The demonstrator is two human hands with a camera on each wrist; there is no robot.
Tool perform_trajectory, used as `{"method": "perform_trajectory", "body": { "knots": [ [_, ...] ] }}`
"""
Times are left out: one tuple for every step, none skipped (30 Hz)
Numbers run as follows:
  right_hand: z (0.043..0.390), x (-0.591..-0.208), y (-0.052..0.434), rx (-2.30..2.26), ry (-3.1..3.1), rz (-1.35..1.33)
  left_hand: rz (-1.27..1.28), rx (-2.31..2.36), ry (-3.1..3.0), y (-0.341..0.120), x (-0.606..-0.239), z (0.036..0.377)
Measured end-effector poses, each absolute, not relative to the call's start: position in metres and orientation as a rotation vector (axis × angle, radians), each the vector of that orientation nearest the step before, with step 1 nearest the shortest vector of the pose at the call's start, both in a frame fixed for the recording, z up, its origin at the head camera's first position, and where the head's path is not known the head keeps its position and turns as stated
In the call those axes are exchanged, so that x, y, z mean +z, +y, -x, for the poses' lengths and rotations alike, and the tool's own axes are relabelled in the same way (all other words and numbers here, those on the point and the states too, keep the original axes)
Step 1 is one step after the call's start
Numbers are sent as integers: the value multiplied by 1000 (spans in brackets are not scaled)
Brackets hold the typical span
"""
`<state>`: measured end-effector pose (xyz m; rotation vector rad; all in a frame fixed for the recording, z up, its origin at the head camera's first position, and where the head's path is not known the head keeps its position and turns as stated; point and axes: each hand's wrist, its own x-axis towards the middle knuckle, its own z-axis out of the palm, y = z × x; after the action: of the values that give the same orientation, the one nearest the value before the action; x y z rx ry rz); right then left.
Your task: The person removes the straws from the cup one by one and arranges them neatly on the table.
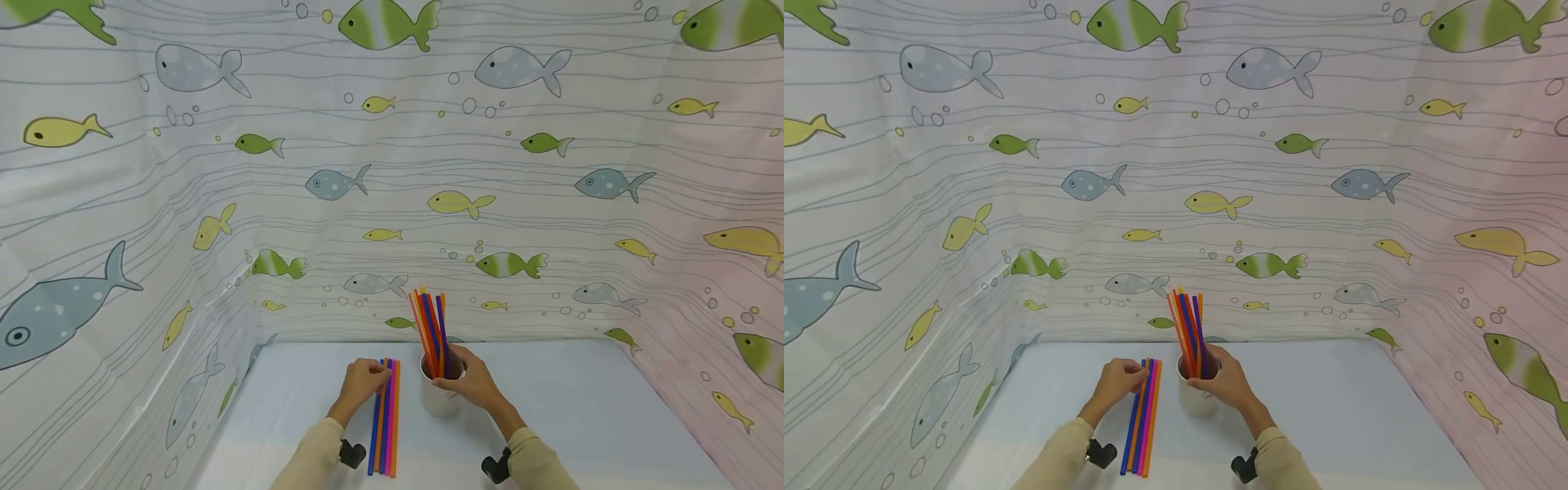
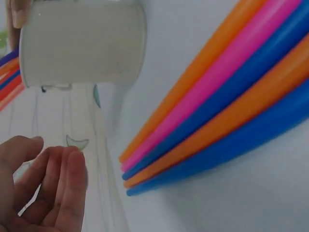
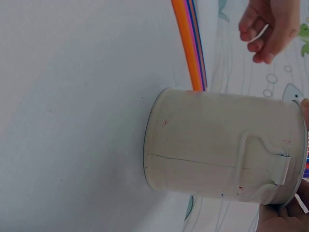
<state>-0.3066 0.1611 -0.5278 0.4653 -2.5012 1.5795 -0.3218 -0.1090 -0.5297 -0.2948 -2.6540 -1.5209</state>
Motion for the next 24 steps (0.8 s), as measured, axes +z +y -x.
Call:
{"method": "perform_trajectory", "body": {
  "knots": [
    [307, -528, 161, 1579, -2503, -464, 326, -1518, -2640, -105, -527, 323],
    [307, -528, 161, 1580, -2507, -461, 351, -1516, -2629, -101, -524, 324],
    [310, -532, 162, 1574, -2511, -459, 369, -1500, -2623, -97, -522, 325],
    [309, -532, 162, 1571, -2519, -458, 388, -1501, -2611, -93, -519, 327],
    [309, -531, 162, 1567, -2524, -453, 413, -1498, -2597, -89, -516, 327],
    [309, -531, 162, 1567, -2524, -450, 428, -1496, -2587, -85, -513, 327],
    [309, -531, 161, 1568, -2522, -450, 446, -1494, -2573, -81, -509, 328],
    [309, -531, 161, 1566, -2523, -449, 459, -1504, -2560, -77, -507, 328],
    [309, -531, 161, 1567, -2520, -451, 470, -1516, -2549, -73, -504, 328],
    [309, -531, 162, 1566, -2517, -451, 486, -1533, -2538, -69, -502, 328],
    [309, -532, 162, 1566, -2517, -446, 497, -1542, -2531, -65, -501, 327],
    [309, -532, 162, 1569, -2520, -442, 508, -1549, -2526, -61, -499, 327],
    [309, -532, 162, 1569, -2525, -438, 514, -1552, -2525, -58, -498, 327],
    [309, -532, 162, 1569, -2528, -435, 517, -1551, -2523, -54, -497, 327],
    [310, -532, 162, 1570, -2529, -435, 524, -1553, -2517, -51, -496, 327],
    [310, -533, 162, 1567, -2533, -434, 540, -1548, -2504, -48, -495, 327],
    [311, -533, 162, 1564, -2537, -433, 541, -1547, -2500, -45, -494, 327],
    [311, -533, 163, 1562, -2533, -442, 556, -1545, -2490, -43, -493, 327],
    [312, -533, 162, 1560, -2531, -446, 565, -1538, -2482, -41, -492, 328],
    [312, -533, 162, 1558, -2529, -448, 579, -1530, -2471, -38, -491, 328],
    [312, -534, 162, 1558, -2526, -452, 585, -1525, -2470, -37, -490, 328],
    [312, -534, 162, 1559, -2525, -453, 589, -1513, -2469, -35, -489, 327],
    [312, -534, 162, 1559, -2524, -455, 583, -1510, -2474, -33, -489, 327],
    [312, -534, 162, 1560, -2523, -456, 582, -1504, -2474, -31, -488, 327]
  ]
}}
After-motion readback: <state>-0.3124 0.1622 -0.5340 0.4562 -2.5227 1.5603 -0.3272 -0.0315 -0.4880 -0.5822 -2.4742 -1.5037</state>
